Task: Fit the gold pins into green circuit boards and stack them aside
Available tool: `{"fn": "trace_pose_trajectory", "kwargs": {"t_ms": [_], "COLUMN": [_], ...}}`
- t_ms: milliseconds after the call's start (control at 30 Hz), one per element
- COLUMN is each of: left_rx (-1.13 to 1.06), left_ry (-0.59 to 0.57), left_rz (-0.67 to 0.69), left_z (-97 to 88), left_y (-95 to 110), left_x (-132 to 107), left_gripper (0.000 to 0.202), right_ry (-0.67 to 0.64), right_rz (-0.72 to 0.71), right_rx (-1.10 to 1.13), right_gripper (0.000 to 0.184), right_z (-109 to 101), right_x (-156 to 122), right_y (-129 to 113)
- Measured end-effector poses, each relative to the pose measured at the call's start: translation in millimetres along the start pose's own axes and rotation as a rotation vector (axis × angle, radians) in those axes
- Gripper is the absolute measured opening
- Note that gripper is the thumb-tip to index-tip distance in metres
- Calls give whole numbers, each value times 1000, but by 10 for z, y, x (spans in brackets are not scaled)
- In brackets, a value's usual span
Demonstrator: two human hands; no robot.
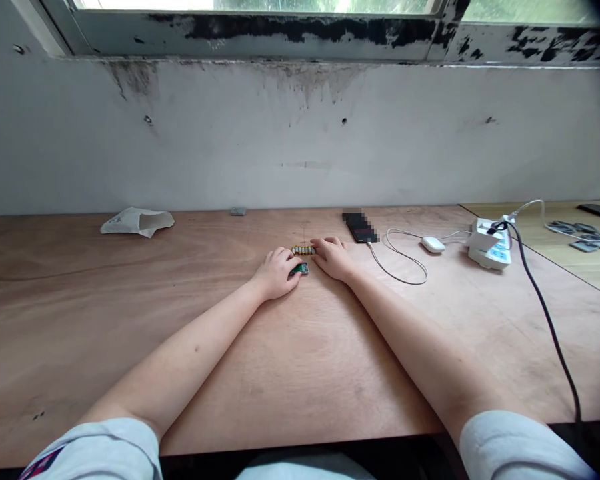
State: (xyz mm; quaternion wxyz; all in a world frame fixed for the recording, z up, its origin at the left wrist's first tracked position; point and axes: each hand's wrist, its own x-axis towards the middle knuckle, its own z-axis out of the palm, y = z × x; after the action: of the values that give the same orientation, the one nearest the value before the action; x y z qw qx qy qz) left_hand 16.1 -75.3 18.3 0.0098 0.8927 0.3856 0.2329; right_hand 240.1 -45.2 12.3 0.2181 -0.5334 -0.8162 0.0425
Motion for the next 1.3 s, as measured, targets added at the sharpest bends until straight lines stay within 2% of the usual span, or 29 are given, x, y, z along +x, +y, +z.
{"fn": "trace_pose_trajectory", "kwargs": {"t_ms": [133, 200, 367, 567, 733, 833, 900, 1100, 1300], "left_rx": [-16, -12, -9, -6, 8, 1, 0, -13, -26], "left_ry": [17, 17, 20, 13, 9, 10, 10, 3, 8], "left_rz": [-19, -23, -21, -20, -26, -28, -30, -33, -44], "left_z": [-16, -29, -57, -67, -86, -93, -93, -94, -90], "left_y": [-27, -40, -60, -59, -76, -91, -94, -83, -85], "left_x": [-33, -54, -85, -98, -156, -180, -183, -178, -181], "left_gripper": [30, 30, 29, 29, 29, 29, 28, 28, 29], "right_ry": [5, 9, 56, -28, -64, -82, -105, -79, -50], "right_rz": [-24, -51, -30, -25, -29, 0, -7, -30, 109], "right_rx": [-70, -84, -147, -109, -143, -104, -68, -115, -295], "right_gripper": [27, 26, 29, 34, 44, 54, 54, 46, 37], "right_z": [-32, -44, -43, -36, 118, 219, 234, 88, -33], "right_x": [-33, -70, -166, -212, -273, -298, -309, -332, -305], "right_y": [-32, -41, -39, -69, -186, -246, -276, -386, -399]}}
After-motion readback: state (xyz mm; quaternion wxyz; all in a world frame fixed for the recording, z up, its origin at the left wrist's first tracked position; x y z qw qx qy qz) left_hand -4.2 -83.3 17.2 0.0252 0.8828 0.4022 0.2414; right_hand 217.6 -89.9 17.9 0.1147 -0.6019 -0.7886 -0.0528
